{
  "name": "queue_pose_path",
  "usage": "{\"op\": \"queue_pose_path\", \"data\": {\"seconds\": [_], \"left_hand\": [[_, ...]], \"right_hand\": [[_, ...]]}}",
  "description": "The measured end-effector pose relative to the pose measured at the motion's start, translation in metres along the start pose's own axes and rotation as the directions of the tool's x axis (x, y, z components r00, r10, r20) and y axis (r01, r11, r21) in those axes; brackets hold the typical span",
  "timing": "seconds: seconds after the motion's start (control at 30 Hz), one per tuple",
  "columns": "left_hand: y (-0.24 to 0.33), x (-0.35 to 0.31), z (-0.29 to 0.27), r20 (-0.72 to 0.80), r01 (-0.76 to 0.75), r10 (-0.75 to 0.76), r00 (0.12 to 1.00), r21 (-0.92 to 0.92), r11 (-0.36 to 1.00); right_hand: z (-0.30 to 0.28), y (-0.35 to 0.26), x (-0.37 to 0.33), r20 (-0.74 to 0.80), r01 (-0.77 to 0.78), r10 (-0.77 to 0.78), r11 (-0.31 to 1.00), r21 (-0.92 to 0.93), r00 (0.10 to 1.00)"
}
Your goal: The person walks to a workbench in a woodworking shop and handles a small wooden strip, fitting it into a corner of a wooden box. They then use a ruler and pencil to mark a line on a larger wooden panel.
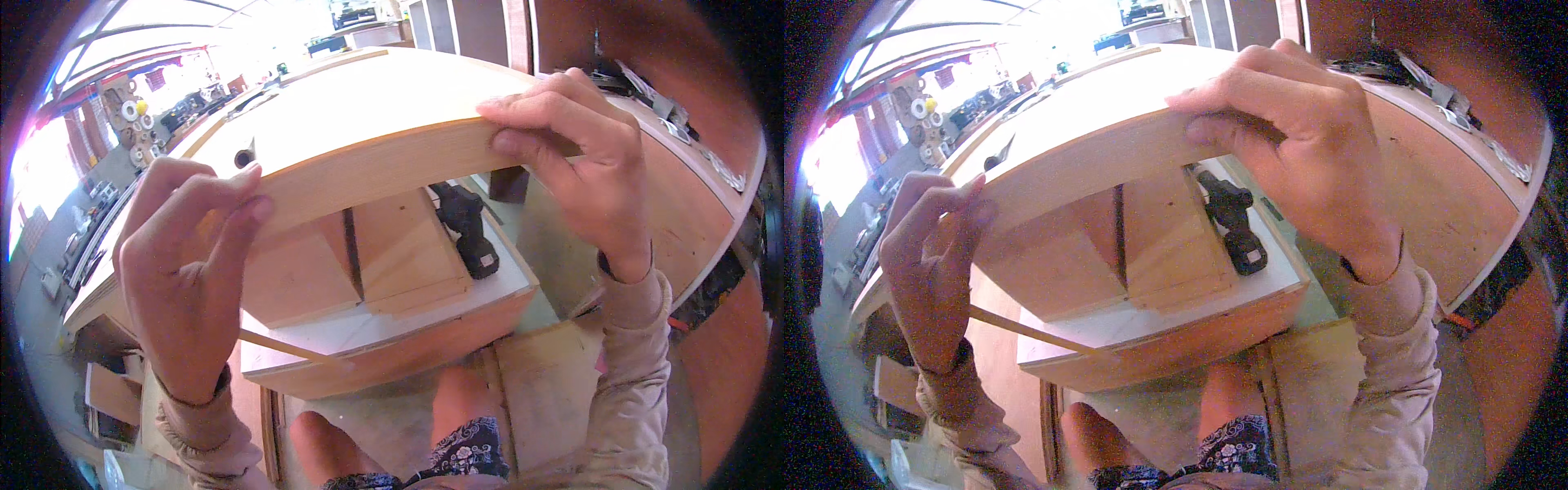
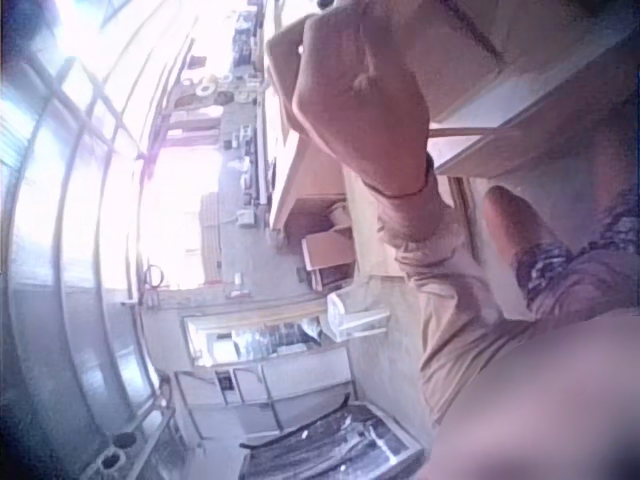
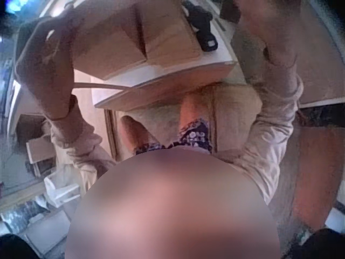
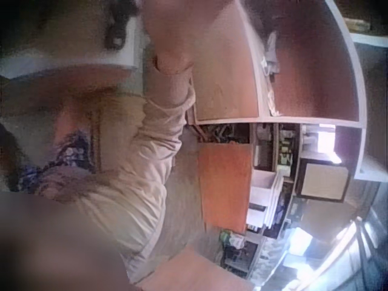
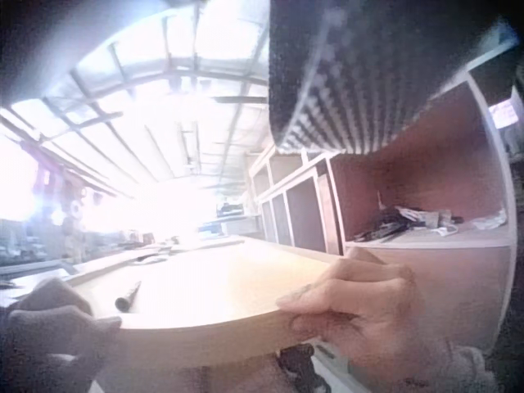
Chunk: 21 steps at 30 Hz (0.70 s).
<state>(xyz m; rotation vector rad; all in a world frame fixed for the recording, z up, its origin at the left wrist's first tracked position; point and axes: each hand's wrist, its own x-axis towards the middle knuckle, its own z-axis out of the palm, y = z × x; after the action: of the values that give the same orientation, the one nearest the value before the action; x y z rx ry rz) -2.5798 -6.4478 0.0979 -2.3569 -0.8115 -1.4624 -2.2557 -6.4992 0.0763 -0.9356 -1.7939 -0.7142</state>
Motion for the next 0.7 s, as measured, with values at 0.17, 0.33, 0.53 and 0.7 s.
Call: {"op": "queue_pose_path", "data": {"seconds": [0.17, 0.33, 0.53, 0.7], "left_hand": [[0.001, 0.012, -0.012, 0.084, -0.02, 0.02, 0.996, 0.003, 1.0], [0.0, 0.025, -0.02, 0.192, -0.034, 0.026, 0.981, 0.038, 0.999], [-0.001, 0.03, -0.021, 0.256, -0.06, 0.039, 0.966, 0.076, 0.995], [0.014, 0.034, -0.002, 0.242, -0.091, 0.085, 0.967, 0.016, 0.996]], "right_hand": [[-0.004, -0.014, 0.009, 0.054, -0.001, 0.003, 0.999, -0.041, 0.999], [0.033, -0.041, 0.026, -0.058, 0.203, -0.206, 0.978, -0.049, 0.977], [0.073, -0.055, 0.031, -0.125, 0.19, -0.189, 0.982, 0.0, 0.974], [0.071, -0.053, 0.03, -0.14, 0.093, -0.094, 0.996, -0.012, 0.986]]}}
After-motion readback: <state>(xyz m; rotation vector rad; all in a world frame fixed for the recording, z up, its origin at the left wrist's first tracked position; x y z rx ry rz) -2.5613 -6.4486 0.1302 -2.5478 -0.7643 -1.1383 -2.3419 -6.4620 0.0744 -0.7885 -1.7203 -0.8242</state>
